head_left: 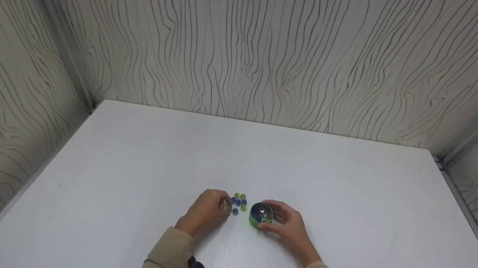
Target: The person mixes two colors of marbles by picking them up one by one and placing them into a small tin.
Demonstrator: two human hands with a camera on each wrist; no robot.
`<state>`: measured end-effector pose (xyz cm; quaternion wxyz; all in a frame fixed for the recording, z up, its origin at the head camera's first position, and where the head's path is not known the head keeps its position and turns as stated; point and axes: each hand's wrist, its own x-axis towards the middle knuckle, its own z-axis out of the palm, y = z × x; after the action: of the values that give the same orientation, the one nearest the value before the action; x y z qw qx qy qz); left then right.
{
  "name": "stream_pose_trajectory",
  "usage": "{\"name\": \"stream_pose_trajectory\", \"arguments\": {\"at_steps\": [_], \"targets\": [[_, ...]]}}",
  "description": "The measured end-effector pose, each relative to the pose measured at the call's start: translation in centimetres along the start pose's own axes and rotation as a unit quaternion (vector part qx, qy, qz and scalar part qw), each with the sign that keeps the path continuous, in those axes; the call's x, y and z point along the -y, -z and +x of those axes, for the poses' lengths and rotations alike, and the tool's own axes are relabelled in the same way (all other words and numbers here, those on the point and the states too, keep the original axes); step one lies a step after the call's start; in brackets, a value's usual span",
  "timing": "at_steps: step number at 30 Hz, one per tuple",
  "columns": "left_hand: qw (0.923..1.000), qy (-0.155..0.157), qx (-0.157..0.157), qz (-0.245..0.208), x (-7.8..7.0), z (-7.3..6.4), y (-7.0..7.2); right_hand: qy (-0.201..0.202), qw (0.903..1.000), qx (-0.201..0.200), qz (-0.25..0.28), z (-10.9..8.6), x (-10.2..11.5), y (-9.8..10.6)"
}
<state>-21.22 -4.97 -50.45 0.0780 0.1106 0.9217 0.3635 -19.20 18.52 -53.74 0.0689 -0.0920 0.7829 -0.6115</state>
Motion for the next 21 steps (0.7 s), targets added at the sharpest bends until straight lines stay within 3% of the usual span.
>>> {"name": "stream_pose_trajectory", "arguments": {"at_steps": [14, 21], "targets": [[0.9996, 0.018, 0.015, -0.013, -0.4, 0.04, 0.67, 0.003, 1.0, 0.003, 0.0, -0.08, 0.23, 0.03], [0.9998, 0.003, 0.016, -0.007, -0.46, 0.28, 0.92, 0.004, 1.0, 0.001, -0.002, 0.02, 0.14, 0.01]]}}
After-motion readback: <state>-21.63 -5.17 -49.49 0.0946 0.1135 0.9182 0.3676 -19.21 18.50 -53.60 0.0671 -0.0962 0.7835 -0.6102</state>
